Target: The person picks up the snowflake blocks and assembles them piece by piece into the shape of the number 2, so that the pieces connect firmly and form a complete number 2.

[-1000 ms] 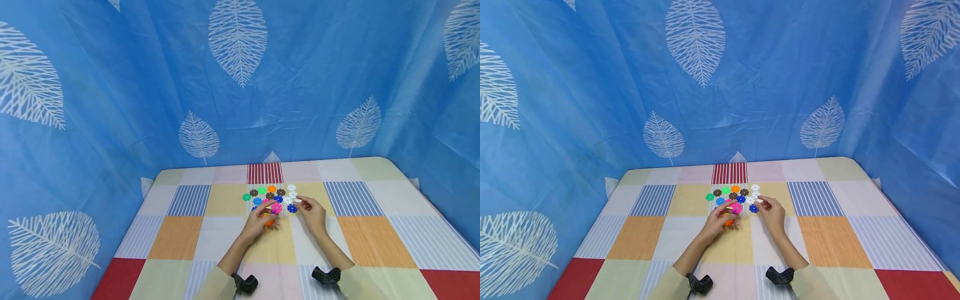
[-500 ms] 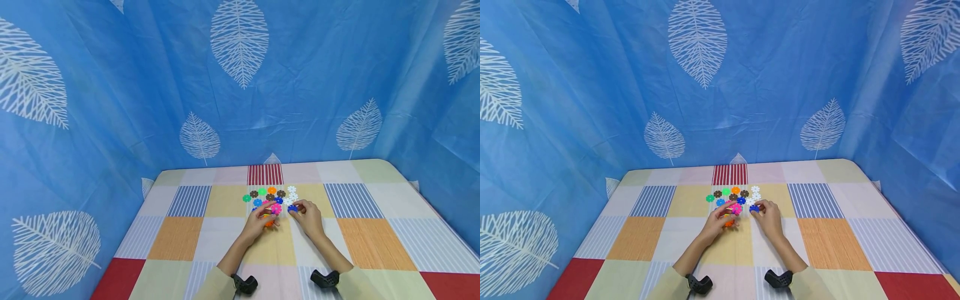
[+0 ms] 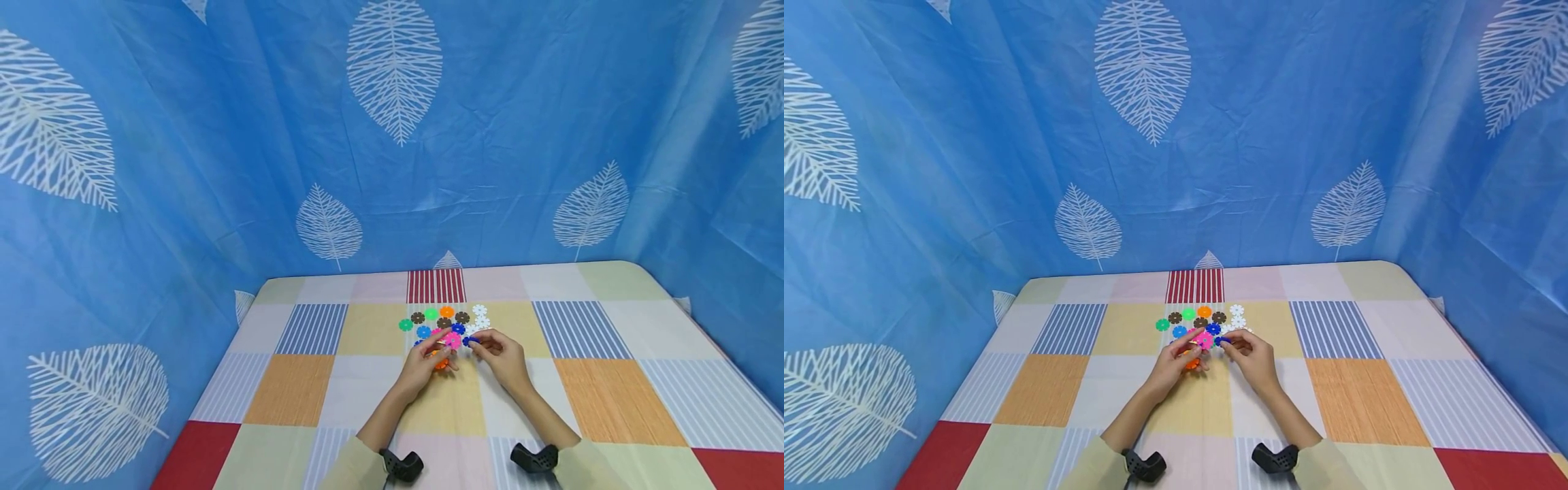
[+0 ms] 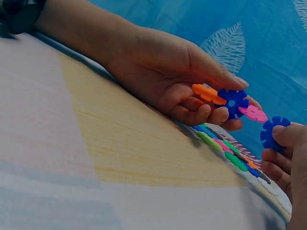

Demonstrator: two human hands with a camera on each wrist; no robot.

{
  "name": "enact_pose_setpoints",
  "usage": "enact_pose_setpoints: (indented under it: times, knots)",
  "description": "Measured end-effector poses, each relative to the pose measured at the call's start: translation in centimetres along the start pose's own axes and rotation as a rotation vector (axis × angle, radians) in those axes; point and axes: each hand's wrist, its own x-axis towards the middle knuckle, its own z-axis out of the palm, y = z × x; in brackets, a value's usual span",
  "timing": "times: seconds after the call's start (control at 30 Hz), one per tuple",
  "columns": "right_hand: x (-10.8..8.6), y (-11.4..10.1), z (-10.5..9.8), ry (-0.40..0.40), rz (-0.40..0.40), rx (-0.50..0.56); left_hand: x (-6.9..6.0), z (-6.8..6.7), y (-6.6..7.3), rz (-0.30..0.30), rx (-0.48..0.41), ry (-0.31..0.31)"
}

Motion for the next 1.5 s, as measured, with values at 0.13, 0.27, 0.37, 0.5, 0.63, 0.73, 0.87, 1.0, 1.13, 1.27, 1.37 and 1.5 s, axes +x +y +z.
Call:
enact_pose_setpoints:
  times: [0.13,0.27,0.37,0.5,0.63,0.73,0.87,1.0,1.13,1.27,1.37,1.5]
  knots:
    - [0.0,-1.1,0.0,-0.030,-0.018,0.021,0.0,0.0,0.0,-0.007,0.014,0.019]
    - [-0.1,-2.6,0.1,-0.048,-0.035,0.020,0.0,0.0,0.1,-0.026,0.041,0.025]
    - [-0.1,-3.1,0.1,-0.057,-0.044,0.023,-0.1,0.0,0.1,-0.025,0.047,0.023]
    - [-0.2,-3.0,0.0,-0.061,-0.074,0.040,-0.1,0.1,0.0,-0.019,0.047,0.027]
    - [-0.3,-2.7,0.0,-0.059,-0.098,0.056,-0.6,0.4,1.5,-0.031,0.055,0.021]
    - [-0.4,-2.6,0.0,-0.064,-0.110,0.070,-0.9,0.5,2.2,-0.033,0.045,0.008]
    - [-0.3,-2.5,0.0,-0.083,-0.145,0.032,-0.4,0.2,0.8,-0.011,0.064,-0.005]
    - [-0.3,-2.8,-0.1,-0.093,-0.201,-0.038,-0.1,0.1,0.1,0.019,0.116,-0.024]
    - [-0.3,-3.2,0.0,-0.099,-0.252,-0.082,-0.1,-0.1,0.0,0.019,0.121,-0.053]
    - [-0.2,-3.5,0.2,-0.111,-0.291,-0.128,-0.2,-0.5,0.2,-0.017,0.089,-0.097]
    - [-0.2,-3.6,0.3,-0.108,-0.321,-0.164,-0.4,-0.6,0.9,-0.030,0.093,-0.127]
    - [-0.2,-3.6,0.5,-0.092,-0.349,-0.188,-0.8,-0.5,2.2,-0.042,0.126,-0.152]
